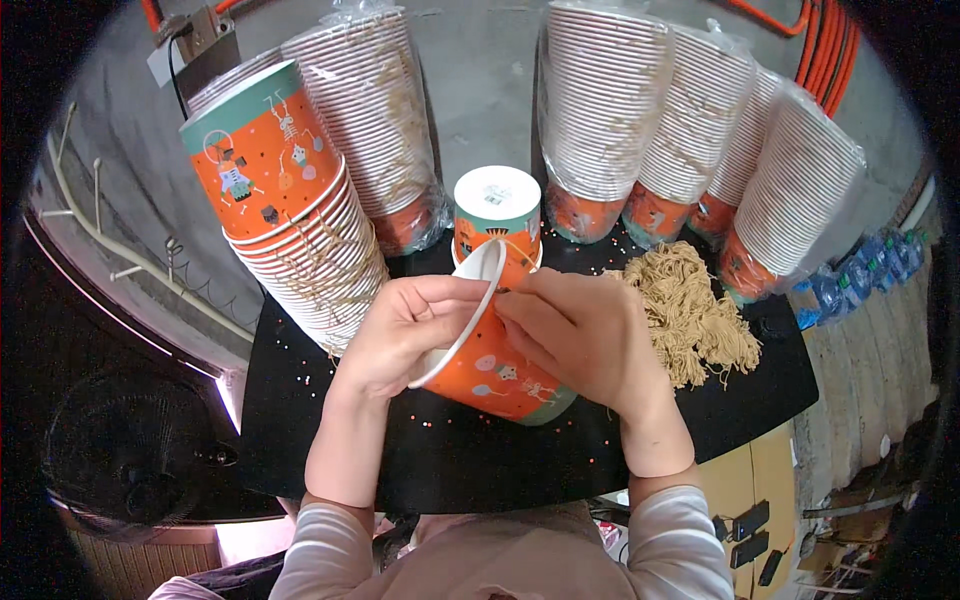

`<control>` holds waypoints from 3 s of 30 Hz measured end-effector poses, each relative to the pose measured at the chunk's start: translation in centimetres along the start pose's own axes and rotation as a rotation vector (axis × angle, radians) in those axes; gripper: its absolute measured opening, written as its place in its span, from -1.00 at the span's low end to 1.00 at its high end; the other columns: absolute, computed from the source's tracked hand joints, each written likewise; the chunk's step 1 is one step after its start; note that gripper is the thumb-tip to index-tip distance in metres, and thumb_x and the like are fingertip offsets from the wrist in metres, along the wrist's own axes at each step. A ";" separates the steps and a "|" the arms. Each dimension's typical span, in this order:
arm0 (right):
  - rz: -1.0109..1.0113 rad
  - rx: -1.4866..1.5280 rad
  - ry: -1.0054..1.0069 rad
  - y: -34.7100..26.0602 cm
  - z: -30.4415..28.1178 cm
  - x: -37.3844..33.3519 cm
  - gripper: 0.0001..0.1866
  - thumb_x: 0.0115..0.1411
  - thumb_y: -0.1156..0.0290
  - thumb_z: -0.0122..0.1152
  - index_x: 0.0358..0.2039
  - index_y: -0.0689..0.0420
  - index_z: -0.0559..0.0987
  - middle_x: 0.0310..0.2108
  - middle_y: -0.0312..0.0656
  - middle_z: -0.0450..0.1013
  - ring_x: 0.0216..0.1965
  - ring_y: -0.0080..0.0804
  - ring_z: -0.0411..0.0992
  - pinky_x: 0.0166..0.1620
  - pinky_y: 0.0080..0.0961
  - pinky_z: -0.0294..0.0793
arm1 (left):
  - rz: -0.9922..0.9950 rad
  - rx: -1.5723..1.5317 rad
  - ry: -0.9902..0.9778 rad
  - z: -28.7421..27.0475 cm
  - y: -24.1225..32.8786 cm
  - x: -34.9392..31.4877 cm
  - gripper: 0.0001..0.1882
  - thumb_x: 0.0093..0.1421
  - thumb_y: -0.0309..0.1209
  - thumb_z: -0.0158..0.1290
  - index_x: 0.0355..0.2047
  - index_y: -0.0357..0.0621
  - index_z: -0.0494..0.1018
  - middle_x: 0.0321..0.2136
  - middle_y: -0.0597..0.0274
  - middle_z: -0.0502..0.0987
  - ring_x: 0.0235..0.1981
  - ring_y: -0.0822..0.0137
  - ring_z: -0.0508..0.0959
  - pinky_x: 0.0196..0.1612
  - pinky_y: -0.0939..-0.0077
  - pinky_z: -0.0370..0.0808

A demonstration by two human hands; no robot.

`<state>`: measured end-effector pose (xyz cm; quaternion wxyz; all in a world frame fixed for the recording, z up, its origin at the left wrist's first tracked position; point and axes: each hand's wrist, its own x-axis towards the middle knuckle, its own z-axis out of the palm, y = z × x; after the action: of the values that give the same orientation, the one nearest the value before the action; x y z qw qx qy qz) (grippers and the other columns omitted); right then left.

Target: Attaching white cord handles to printed paper buckets by threading the cord through pre-punched holes.

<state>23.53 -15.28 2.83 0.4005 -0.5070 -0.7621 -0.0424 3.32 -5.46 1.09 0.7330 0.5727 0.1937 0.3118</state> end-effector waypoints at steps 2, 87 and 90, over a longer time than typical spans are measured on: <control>-0.002 0.000 0.016 -0.3 0.1 0.0 -0.79 0.05 0.48 0.38 -0.26 0.09 0.65 -0.34 -0.24 0.54 -0.44 -0.20 0.56 -0.44 -0.35 0.51 | -0.038 -0.064 -0.001 -0.5 -0.4 0.4 -0.72 0.26 -0.67 0.07 -0.02 -0.45 0.54 -0.24 0.10 0.69 -0.48 0.57 0.60 -0.48 0.80 0.47; -0.131 0.284 -0.059 3.3 0.1 1.9 -0.80 0.08 0.57 0.35 -0.25 0.16 0.58 -0.31 -0.21 0.48 -0.23 -0.24 0.47 -0.16 -0.39 0.46 | 0.097 0.400 0.073 0.5 -1.0 0.3 -0.86 0.32 -0.58 -0.01 -0.15 -0.27 0.49 -0.28 0.32 0.60 -0.39 0.68 0.53 -0.38 0.75 0.49; -0.112 0.338 -0.054 3.0 0.2 2.0 -0.81 0.08 0.60 0.32 -0.28 0.18 0.53 -0.33 -0.19 0.45 -0.26 -0.24 0.45 -0.18 -0.41 0.45 | 0.047 0.186 -0.047 0.2 -1.1 0.5 -0.85 0.34 -0.55 -0.01 -0.13 -0.29 0.50 -0.22 0.27 0.60 -0.23 0.58 0.57 -0.16 0.66 0.54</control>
<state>25.52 -12.26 2.98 0.4565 -0.3901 -0.7959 0.0778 4.08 -5.36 0.15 0.6732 0.6499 0.1913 0.2963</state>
